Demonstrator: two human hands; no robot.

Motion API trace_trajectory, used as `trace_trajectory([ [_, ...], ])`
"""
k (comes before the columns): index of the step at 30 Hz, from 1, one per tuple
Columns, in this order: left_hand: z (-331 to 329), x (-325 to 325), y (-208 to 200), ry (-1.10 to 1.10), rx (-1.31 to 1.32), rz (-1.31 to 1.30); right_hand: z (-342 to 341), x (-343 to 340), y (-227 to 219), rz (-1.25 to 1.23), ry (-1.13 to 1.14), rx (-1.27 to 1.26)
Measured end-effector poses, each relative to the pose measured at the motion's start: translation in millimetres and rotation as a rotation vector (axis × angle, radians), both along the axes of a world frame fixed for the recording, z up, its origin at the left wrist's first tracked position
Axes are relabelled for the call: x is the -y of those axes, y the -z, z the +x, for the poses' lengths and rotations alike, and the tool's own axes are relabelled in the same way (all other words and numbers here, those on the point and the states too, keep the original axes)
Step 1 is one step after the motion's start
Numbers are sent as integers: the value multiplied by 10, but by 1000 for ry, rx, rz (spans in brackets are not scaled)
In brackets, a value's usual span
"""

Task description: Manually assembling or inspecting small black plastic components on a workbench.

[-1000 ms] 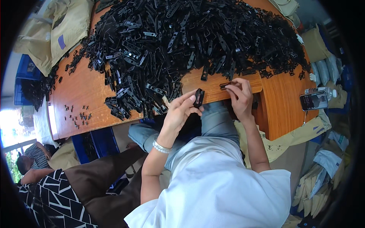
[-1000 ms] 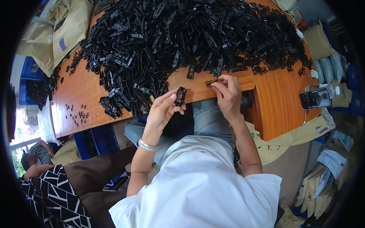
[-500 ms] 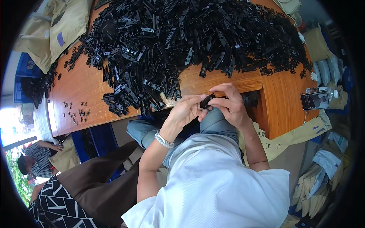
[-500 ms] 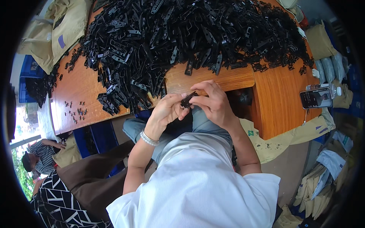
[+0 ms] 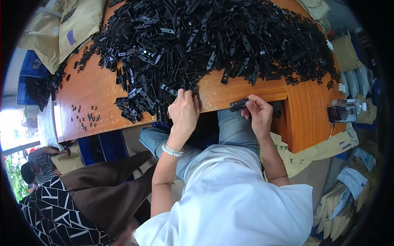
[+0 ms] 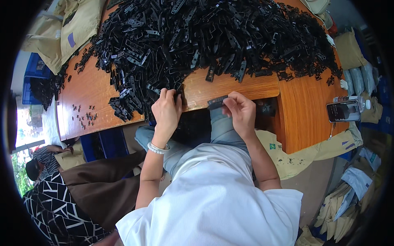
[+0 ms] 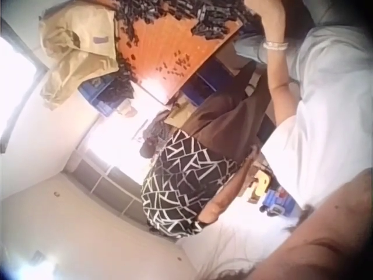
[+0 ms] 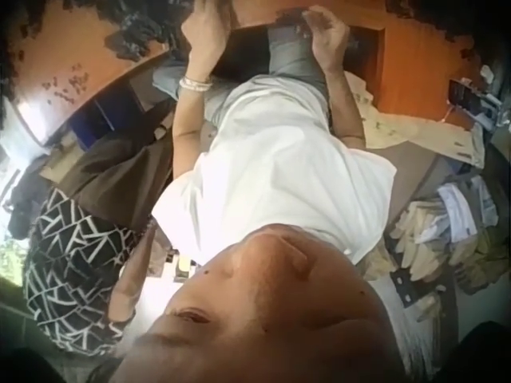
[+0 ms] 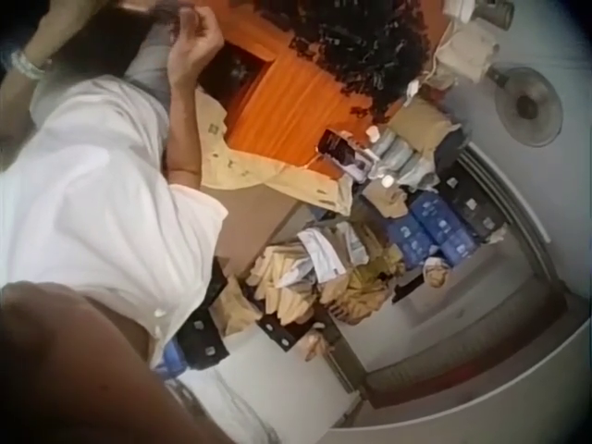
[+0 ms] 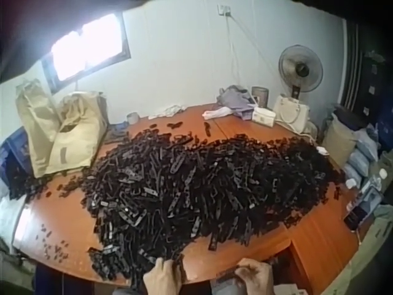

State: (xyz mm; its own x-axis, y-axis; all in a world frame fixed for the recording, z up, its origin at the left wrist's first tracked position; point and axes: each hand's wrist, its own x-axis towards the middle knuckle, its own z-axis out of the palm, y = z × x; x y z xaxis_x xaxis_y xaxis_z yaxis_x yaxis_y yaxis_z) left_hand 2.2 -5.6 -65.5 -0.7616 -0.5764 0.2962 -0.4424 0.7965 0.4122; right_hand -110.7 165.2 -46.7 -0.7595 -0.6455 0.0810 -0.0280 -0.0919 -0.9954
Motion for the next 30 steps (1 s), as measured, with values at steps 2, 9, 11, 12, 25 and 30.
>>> trace_trajectory([
  [2,11,22,9,10,-21,7,15,75,31,-2,21,108],
  [9,66,-110,-16,-3,-632,987,74,212,16,-53,63,216],
  [11,76,-158,-18,98,-708,1063,89,246,-10,-96,7,379],
  [12,72,-186,-50,119,-673,1130,93,274,-19,-120,-9,437],
  [25,61,-400,-100,192,-534,1143,238,337,-121,25,109,193],
  [30,15,-323,-212,153,-518,1555,256,331,-87,27,40,-25],
])
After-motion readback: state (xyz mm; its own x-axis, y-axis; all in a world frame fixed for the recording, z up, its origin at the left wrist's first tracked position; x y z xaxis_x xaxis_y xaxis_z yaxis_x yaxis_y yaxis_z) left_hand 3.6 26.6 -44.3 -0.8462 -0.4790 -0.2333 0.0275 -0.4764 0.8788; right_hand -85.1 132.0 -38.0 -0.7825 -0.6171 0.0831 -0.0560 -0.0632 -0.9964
